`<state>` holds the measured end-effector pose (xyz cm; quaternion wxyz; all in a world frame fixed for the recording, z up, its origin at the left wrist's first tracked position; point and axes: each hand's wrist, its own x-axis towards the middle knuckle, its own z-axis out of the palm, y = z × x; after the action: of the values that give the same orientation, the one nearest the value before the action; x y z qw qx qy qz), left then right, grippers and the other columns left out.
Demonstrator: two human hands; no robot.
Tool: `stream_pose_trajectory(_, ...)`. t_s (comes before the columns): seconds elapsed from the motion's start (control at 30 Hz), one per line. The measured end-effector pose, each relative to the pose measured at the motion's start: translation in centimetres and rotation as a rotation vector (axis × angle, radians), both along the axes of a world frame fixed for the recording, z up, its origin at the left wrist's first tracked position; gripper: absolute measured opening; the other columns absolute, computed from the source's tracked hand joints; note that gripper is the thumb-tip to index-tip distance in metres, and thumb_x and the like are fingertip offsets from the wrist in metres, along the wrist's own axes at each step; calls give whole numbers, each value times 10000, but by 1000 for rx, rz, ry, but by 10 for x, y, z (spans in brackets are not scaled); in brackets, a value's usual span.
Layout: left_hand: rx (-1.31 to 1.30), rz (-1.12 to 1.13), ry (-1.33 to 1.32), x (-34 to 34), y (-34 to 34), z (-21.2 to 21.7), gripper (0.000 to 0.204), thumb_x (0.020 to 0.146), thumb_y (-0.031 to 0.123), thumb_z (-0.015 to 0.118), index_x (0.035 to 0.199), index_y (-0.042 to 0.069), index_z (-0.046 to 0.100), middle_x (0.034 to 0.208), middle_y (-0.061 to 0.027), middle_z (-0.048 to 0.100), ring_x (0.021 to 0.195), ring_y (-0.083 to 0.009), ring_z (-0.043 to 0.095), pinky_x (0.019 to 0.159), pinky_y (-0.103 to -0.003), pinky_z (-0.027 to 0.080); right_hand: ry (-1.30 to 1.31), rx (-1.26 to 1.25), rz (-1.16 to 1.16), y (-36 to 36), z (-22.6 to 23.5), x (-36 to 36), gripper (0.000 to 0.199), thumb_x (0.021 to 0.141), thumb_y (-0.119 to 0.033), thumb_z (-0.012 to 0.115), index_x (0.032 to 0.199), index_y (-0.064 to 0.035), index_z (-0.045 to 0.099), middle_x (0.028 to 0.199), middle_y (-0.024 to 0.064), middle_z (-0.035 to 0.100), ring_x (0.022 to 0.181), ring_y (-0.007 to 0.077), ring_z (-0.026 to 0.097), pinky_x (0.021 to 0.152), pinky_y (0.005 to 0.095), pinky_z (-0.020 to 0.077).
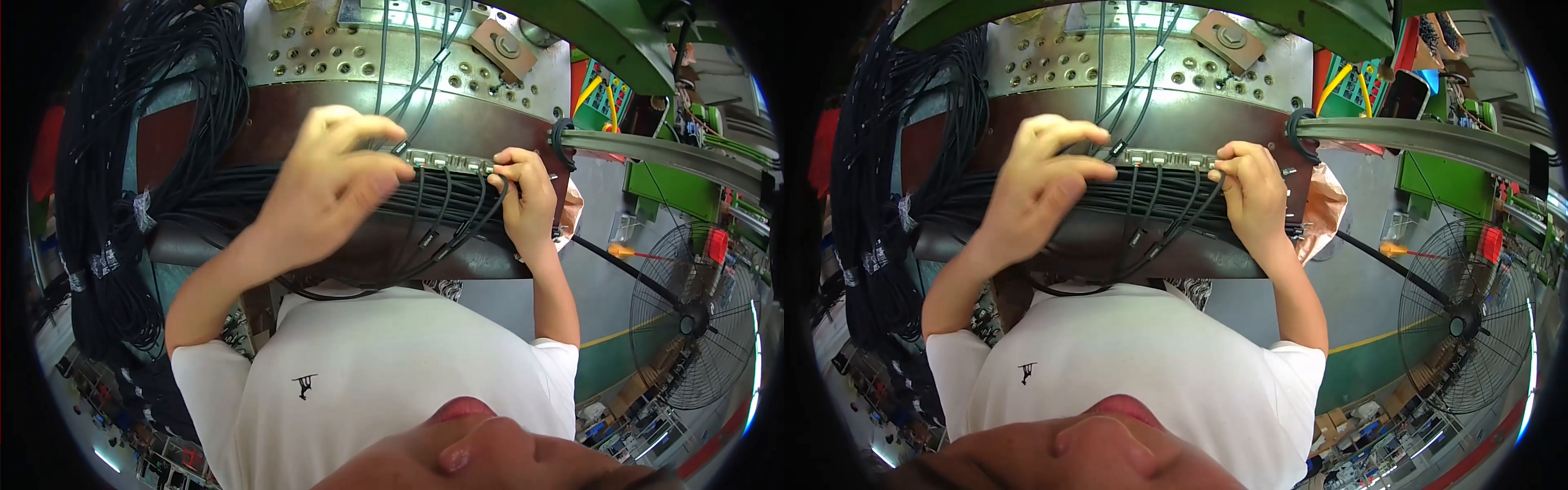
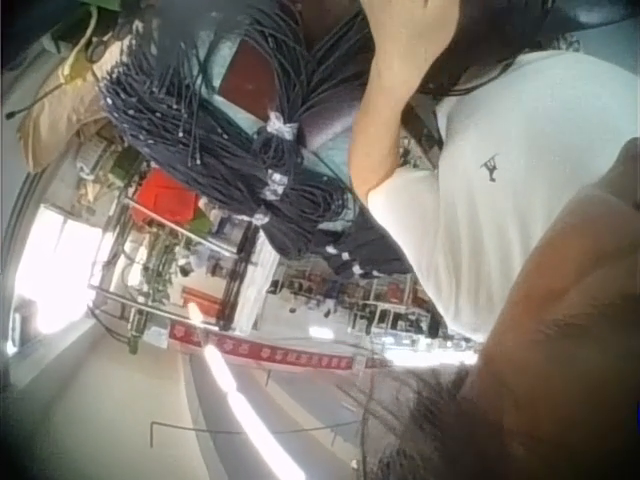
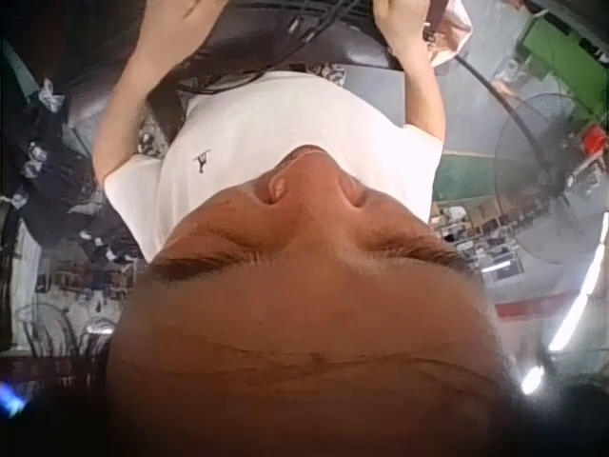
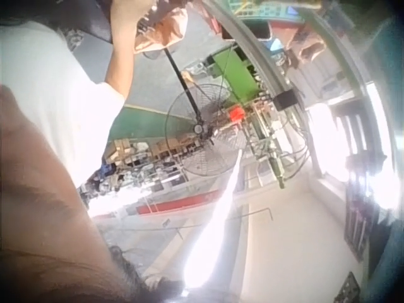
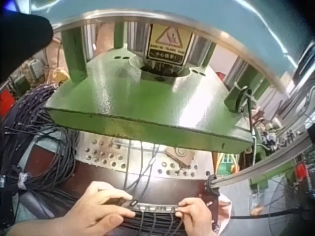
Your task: Assemble cable connectors into the socket board at a factory workbench.
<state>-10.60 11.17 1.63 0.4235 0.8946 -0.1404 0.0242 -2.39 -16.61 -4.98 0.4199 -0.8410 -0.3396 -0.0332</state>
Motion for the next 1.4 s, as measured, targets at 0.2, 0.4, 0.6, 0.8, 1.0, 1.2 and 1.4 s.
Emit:
stream_pose_trajectory(0.2, -669, 459, 151, 89, 24, -58, 339, 973, 269, 489, 1140, -2, 603, 1068, -125, 650, 999, -242, 586, 932, -340, 430, 37, -97, 20, 3, 8, 1, 196, 725, 58, 671, 841, -18, 533, 943, 94, 588, 839, 269, 570, 726, 352, 458)
stream_pose_trajectory(0.4, -1356, 241, 737, 120, -36, -62, 352, 1009, 323, 433, 1116, -2, 514, 766, -29, 552, 630, -109, 486, 552, -234, 418, 317, -12, 207, 33, 49, 80, 267, 861, -42, 577, 1125, -8, 605, 1216, 102, 596, 1062, 202, 590, 945, 321, 445)
stream_pose_trajectory(0.6, -1397, 135, 807, 114, -30, -42, 356, 1017, 329, 412, 1088, -1, 525, 725, 10, 472, 600, -80, 410, 534, -227, 369, 449, 347, 11, 66, -33, 224, 46, 838, -72, 655, 817, -37, 634, 786, 66, 616, 718, 163, 554, 643, 294, 464)
stream_pose_trajectory(0.8, -1299, 185, 888, 62, -11, 0, 449, 1019, 375, 371, 1147, -21, 538, 761, -4, 540, 617, -83, 466, 561, -241, 397, -684, -718, -42, 103, 14, 165, 282, 865, -302, 611, 1016, -75, 683, 844, 154, 691, 774, 284, 669, 713, 305, 521)
stream_pose_trajectory(1.0, -1424, 160, 998, 20, -15, -15, 285, 1009, 340, 392, 835, 127, 467, 550, 87, 297, 429, -29, 250, 378, -190, 208, 128, -104, -106, 127, 32, 89, 418, 867, -406, 609, 998, -15, 676, 861, 167, 688, 764, 309, 659, 718, 355, 506)
stream_pose_trajectory(1.2, -1416, 566, 310, -43, 124, 26, 268, 991, 235, 431, 743, 135, 425, 527, 56, 293, 393, -38, 232, 337, -203, 193, -66, -166, 150, 81, 11, 86, 315, 871, -376, 619, 927, -71, 677, 783, 81, 669, 665, 275, 617, 613, 346, 493)
stream_pose_trajectory(1.4, -224, 978, 503, -62, 219, 38, 700, 951, 613, 345, 1051, -22, 622, 744, -71, 672, 559, -79, 598, 516, -174, 443, -369, -249, 161, 76, 35, 56, 346, 764, -277, 718, 1054, -103, 649, 961, 54, 600, 922, 256, 583, 771, 368, 490)
